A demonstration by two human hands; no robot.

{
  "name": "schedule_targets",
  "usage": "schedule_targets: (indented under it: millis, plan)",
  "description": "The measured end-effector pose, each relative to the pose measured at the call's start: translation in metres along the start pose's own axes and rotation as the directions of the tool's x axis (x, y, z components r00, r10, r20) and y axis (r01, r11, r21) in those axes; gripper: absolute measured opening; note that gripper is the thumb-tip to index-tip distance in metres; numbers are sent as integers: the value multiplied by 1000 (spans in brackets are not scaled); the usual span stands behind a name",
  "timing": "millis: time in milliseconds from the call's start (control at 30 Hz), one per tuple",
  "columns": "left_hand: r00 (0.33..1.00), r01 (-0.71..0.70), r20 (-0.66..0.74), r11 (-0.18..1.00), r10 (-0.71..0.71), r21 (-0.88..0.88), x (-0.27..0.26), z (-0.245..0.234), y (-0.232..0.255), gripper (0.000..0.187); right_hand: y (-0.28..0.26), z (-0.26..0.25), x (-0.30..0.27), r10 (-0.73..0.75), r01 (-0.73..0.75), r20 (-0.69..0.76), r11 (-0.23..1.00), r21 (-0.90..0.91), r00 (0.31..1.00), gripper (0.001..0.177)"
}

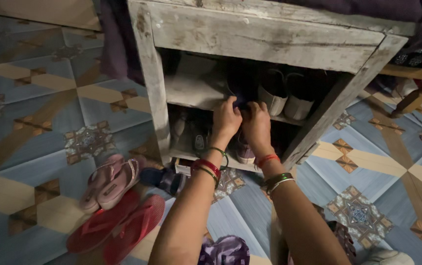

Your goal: The person is cleaning a pair of purple sandals using a purple cloth. They wipe the sandals thoroughly, focusing on the straps and soles, and then place them back on the floor.

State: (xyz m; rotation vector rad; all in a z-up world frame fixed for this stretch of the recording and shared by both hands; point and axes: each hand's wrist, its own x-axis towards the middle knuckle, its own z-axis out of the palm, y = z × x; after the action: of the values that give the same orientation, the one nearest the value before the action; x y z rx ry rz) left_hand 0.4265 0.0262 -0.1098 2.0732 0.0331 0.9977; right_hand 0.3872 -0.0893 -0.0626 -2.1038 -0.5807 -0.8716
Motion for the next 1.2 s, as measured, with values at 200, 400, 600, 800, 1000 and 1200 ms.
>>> schedule_targets:
  millis: [200,400,600,800,1000,1200]
  plan:
    - [1000,29,15,996,-28,-84,-12,-26,26,33,-1,-5,-10,-49,49,2,998,42,999,33]
    - [999,31,-24,948,-40,-318,-71,-56,71,25,-16,-22,-52,176,-192,86,953,236,981,23]
    - [954,293,160,909,-255,-295,-176,-62,54,26,16,-24,-163,264,-292,191,946,138,945,24]
    - [829,454,359,891,-429,17,-334,-78,-11,23,67,4,-323,233,-171,612,972,-160,756,23]
    - [695,464,526,865,-490,192,-437,-100,-30,24,60,-14,-435,-137,123,696,990,71,705,32]
    - [708,469,510,865,-489,178,-462,-88,-47,18,21,-15,-452,392,-225,761,920,-322,517,71]
